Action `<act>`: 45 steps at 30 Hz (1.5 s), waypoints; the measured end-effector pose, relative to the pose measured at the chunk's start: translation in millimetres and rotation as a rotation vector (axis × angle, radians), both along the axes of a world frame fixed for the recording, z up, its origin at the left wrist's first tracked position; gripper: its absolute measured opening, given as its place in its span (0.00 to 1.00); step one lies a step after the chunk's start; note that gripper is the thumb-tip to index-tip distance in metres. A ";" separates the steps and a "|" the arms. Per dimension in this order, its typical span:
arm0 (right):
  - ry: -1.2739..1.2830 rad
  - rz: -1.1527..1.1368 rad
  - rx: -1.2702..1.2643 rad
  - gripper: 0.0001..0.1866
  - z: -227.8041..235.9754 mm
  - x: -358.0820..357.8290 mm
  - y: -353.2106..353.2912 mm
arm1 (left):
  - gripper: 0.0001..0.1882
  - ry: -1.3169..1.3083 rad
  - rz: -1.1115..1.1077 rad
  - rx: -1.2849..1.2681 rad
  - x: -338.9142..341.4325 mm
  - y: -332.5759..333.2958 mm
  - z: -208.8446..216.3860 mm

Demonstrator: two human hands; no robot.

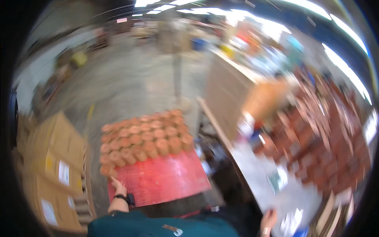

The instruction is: Applying adhesive labels to cylindrical brown products and wrapping them in protective cardboard.

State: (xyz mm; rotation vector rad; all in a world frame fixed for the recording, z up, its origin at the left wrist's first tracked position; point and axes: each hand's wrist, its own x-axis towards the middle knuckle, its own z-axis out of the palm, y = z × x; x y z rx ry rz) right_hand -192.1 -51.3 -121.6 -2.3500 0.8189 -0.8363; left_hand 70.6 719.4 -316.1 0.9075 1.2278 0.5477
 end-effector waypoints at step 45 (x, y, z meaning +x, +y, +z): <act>-0.014 -0.427 0.078 0.13 66.3 -98.0 -53.0 | 0.56 -0.887 -1.805 0.733 178.7 -836.2 452.7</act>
